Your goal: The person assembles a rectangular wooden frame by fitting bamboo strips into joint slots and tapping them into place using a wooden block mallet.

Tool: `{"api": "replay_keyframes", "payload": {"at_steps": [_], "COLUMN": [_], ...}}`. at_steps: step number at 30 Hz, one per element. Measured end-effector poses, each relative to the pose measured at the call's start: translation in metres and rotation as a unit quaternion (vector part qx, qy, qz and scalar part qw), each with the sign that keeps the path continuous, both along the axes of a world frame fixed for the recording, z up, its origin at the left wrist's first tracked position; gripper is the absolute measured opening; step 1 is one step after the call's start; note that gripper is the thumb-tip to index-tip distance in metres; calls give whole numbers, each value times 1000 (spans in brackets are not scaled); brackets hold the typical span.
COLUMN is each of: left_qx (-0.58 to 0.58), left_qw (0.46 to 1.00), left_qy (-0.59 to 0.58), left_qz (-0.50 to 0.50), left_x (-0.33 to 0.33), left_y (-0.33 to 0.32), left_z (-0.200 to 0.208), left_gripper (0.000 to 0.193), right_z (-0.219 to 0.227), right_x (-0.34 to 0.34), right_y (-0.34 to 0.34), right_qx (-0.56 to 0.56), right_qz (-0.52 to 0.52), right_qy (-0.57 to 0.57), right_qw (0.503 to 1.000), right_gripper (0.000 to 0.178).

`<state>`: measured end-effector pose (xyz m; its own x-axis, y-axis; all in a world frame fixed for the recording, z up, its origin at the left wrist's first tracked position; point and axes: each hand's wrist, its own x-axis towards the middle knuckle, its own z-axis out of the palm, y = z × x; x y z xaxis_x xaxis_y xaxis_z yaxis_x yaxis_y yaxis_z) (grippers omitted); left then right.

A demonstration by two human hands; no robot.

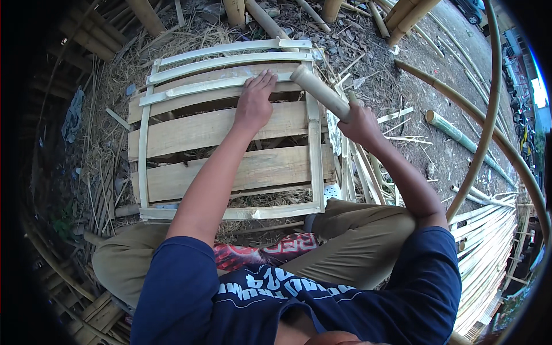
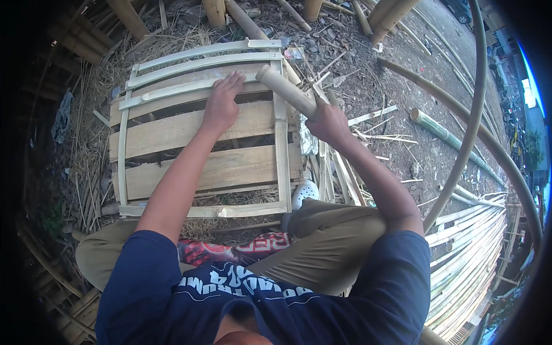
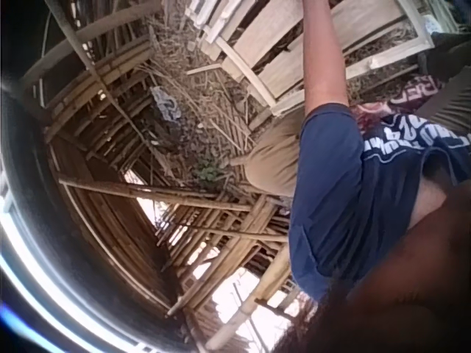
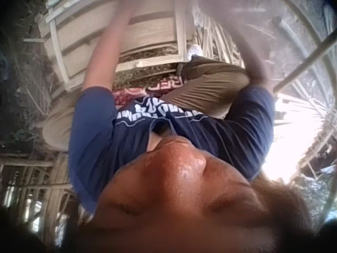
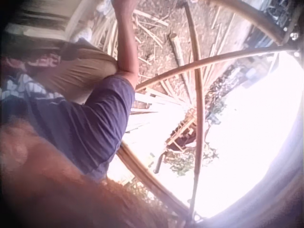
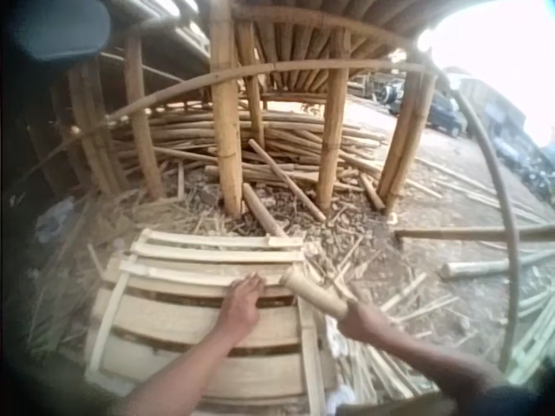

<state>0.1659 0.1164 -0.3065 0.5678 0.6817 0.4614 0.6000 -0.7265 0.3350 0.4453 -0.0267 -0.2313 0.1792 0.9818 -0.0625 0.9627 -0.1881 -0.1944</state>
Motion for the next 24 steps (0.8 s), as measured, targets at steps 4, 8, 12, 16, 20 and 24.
{"api": "replay_keyframes", "payload": {"at_steps": [4,8,12,16,20,24], "left_qx": [-4,-3,-6,6,20,-49], "left_qw": [1000,1000,1000,1000,1000,993], "left_qy": [6,13,25,16,-19,-104], "left_qz": [2,2,11,-17,-1,11], "left_x": [4,4,-5,5,-1,3], "left_y": [2,0,-4,-6,-5,12], "left_z": [2,-2,0,0,-7,9], "left_gripper": [62,62,62,62,59,45], "right_z": [15,21,55,-19,86,162], "right_x": [1,21,-10,4,-5,-10], "right_y": [1,5,-2,-7,-10,-39], "right_qx": [95,19,182,12,12,100], "right_qz": [-99,-78,-101,-47,-113,-133], "right_qy": [117,67,142,37,73,86], "right_qw": [984,994,968,998,991,982], "right_gripper": [38,40,35,41,44,45]}}
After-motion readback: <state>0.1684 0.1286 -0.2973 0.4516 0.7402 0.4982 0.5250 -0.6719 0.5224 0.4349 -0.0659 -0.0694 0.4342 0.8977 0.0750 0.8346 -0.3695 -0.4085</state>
